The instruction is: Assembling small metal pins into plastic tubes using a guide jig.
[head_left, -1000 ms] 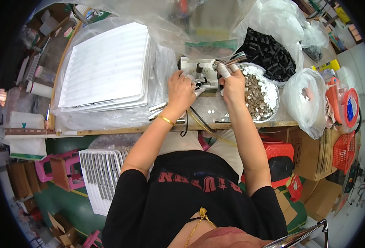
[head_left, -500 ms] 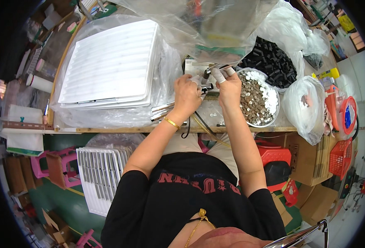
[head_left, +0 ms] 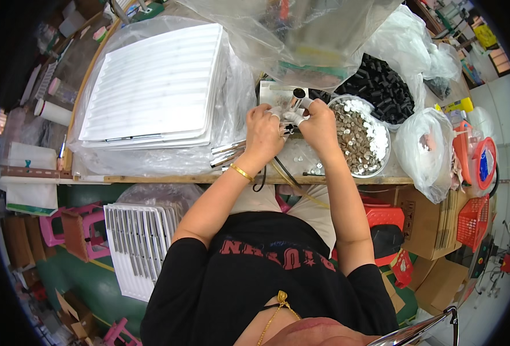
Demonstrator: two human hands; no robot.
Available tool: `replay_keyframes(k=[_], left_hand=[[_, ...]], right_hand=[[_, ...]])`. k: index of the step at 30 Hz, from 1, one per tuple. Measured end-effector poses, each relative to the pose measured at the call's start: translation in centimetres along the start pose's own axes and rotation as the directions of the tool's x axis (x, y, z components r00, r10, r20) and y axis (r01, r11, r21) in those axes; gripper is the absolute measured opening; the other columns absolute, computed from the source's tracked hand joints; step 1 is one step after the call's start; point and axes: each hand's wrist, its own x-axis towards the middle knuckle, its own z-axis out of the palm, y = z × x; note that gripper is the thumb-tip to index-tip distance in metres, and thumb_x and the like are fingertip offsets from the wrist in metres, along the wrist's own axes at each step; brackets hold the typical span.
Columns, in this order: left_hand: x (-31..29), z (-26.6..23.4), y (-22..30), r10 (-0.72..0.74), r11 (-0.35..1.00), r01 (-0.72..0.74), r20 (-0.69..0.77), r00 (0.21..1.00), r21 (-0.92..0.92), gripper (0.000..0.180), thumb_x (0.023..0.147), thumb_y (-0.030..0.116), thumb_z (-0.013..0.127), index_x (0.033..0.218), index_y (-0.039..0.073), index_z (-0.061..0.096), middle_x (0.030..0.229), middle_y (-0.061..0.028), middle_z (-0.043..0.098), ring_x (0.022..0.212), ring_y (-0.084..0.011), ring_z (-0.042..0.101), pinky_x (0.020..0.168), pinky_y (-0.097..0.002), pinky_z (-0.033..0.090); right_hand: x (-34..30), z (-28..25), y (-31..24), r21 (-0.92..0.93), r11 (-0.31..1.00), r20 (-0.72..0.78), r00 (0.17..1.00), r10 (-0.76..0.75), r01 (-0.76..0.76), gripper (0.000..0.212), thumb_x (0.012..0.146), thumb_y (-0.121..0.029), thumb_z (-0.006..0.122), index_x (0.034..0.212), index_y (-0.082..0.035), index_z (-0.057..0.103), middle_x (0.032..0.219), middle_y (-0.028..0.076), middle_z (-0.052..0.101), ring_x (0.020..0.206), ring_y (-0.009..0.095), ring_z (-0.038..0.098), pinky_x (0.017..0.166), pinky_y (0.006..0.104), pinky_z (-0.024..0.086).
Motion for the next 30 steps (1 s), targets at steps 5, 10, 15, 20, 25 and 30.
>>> replay_keyframes(k=[5, 10, 15, 20, 25, 30], left_hand=[[0.1, -0.7, -0.1, 0.007, 0.996, -0.007, 0.003, 1.0, 0.088, 0.021, 0.062, 0.006, 0.069, 0.08, -0.003, 0.062, 0.093, -0.0176, 0.06, 0.109, -0.0341, 0.048, 0.094, -0.0487, 0.033], [-0.2, -2.9, 0.9, -0.005, 0.998, 0.01, -0.083, 0.997, 0.057, 0.025, 0.063, 0.003, 0.067, 0.085, -0.005, 0.059, 0.105, -0.0204, 0.057, 0.108, -0.0356, 0.048, 0.092, -0.0486, 0.036], [-1.4, -2.8, 0.4, -0.086, 0.994, 0.085, -0.02, 0.996, -0.065, 0.025, 0.063, 0.001, 0.066, 0.086, -0.003, 0.057, 0.109, -0.0201, 0.057, 0.097, -0.0382, 0.052, 0.084, -0.0459, 0.042], [-0.3, -1.5, -0.4, -0.131, 0.969, 0.116, -0.059, 0.99, -0.219, 0.026, 0.064, -0.007, 0.063, 0.088, -0.002, 0.057, 0.109, -0.017, 0.061, 0.082, -0.0317, 0.06, 0.069, -0.0363, 0.049], [3.7, 1.0, -1.6, -0.274, 0.927, 0.263, -0.003, 0.962, -0.269, 0.023, 0.076, 0.011, 0.072, 0.092, -0.001, 0.061, 0.091, -0.0151, 0.065, 0.072, -0.0236, 0.062, 0.062, -0.0318, 0.047], [5.2, -3.5, 1.4, 0.306, 0.884, -0.429, -0.466, 0.83, -0.185, 0.036, 0.065, 0.001, 0.08, 0.088, 0.004, 0.053, 0.083, -0.0122, 0.064, 0.072, -0.0276, 0.062, 0.066, -0.0332, 0.05]], right_hand=[[1.8, 1.3, 0.7, 0.115, 0.992, -0.054, 0.996, 0.067, -0.061, 0.037, 0.066, -0.03, 0.08, 0.074, 0.003, 0.064, 0.073, 0.015, 0.059, 0.071, 0.031, 0.058, 0.063, 0.0383, 0.046], [2.9, 2.3, 1.6, 0.139, 0.97, 0.009, 0.98, 0.201, -0.2, 0.042, 0.066, -0.035, 0.081, 0.07, 0.003, 0.064, 0.071, 0.017, 0.06, 0.073, 0.032, 0.058, 0.065, 0.0386, 0.046], [2.0, 2.6, 1.6, 0.157, 0.983, -0.008, 0.995, 0.101, -0.099, 0.045, 0.067, -0.033, 0.08, 0.096, -0.002, 0.067, 0.087, 0.016, 0.062, 0.083, 0.03, 0.057, 0.074, 0.0382, 0.046], [1.0, 1.0, 2.5, 0.055, 0.995, -0.055, 0.995, 0.088, -0.085, 0.044, 0.067, -0.02, 0.078, 0.108, -0.008, 0.066, 0.101, 0.014, 0.06, 0.091, 0.029, 0.056, 0.081, 0.0373, 0.046], [1.7, 3.1, 2.4, -0.307, 0.942, 0.041, 0.99, -0.132, 0.138, 0.034, 0.06, -0.023, 0.07, 0.091, -0.01, 0.068, 0.098, 0.014, 0.059, 0.101, 0.033, 0.049, 0.081, 0.0426, 0.041], [1.8, 3.0, 2.0, -0.327, 0.922, 0.034, 0.978, -0.208, 0.207, 0.03, 0.06, -0.023, 0.069, 0.084, -0.005, 0.069, 0.097, 0.015, 0.061, 0.108, 0.032, 0.047, 0.084, 0.0411, 0.039]])
